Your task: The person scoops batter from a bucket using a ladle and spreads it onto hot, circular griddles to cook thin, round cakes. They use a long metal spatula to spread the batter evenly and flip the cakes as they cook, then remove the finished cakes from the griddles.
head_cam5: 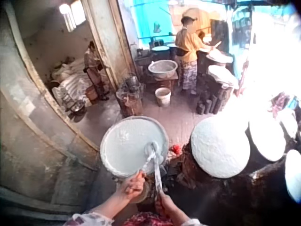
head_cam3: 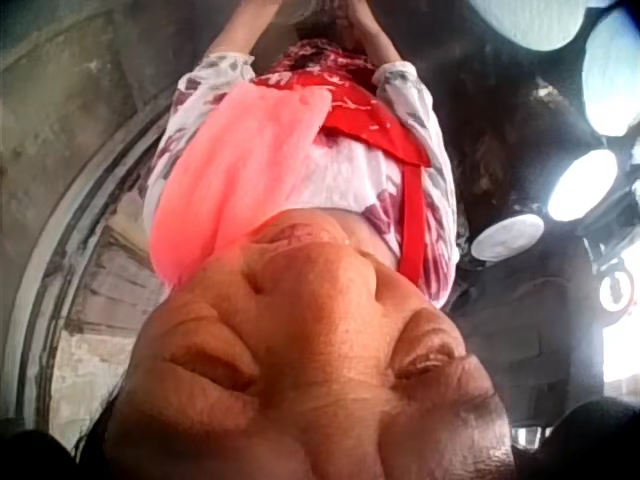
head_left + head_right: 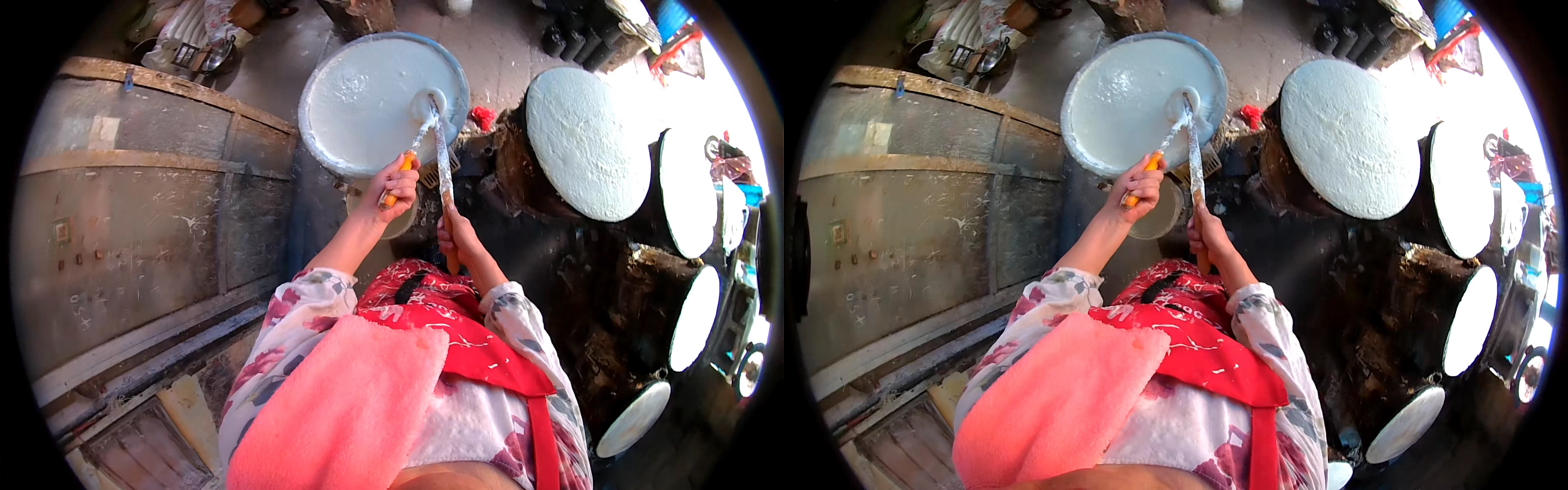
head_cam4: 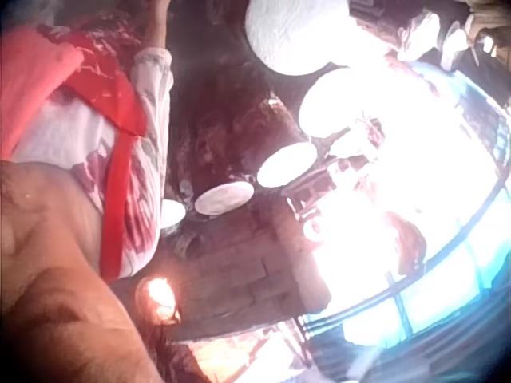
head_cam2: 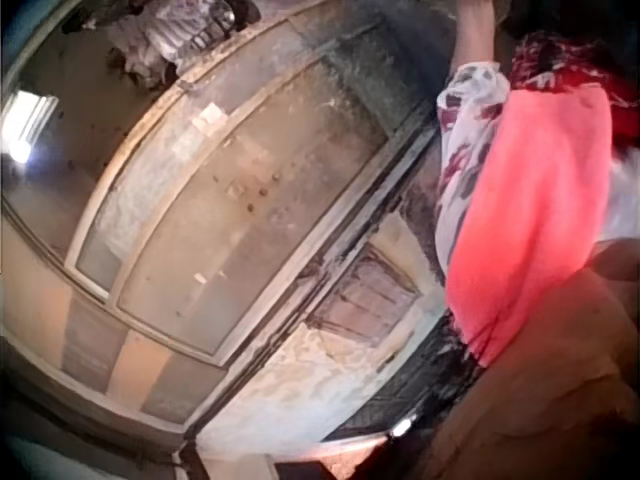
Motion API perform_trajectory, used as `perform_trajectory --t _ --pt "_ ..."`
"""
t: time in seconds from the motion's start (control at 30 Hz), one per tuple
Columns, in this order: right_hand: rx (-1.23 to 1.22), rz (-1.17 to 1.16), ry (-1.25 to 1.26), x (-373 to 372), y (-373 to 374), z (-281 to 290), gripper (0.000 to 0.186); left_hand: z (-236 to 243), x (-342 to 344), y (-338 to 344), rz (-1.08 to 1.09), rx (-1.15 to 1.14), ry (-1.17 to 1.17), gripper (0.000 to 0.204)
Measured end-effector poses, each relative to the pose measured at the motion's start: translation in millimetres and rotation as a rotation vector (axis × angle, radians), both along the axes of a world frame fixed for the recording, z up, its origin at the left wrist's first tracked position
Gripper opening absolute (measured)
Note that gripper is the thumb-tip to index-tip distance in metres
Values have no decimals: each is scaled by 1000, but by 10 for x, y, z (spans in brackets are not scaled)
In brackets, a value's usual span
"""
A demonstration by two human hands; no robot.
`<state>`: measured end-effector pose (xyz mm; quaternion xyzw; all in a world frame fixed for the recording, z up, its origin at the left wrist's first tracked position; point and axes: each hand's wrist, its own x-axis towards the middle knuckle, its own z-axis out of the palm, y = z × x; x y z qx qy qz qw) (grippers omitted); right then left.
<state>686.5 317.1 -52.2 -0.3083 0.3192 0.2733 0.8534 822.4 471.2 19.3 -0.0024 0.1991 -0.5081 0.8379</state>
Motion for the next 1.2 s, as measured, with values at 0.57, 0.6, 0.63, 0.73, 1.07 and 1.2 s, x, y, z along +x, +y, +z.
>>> perform_trajectory --t 0.57,0.6,0.63,0.73,1.07,1.2 --pt "-796 73 -710 1168 -81 2172 53 2004 482 356 285 900 -1245 31" --pt "-1286 68 -824 1139 -120 2087 52 1736 563 338 296 995 -1197 30" --pt "-1432 195 -800 1070 -94 2057 49 1432 631 344 299 1095 -1145 29" --pt "-1734 237 -886 628 -232 1856 36 1053 943 613 86 160 -358 24" --pt "-1626 118 -366 -88 -393 1802 50 954 544 517 222 1198 -1079 24" --pt "-1541 75 -250 -363 -470 1580 48 935 1102 791 75 539 -435 26"
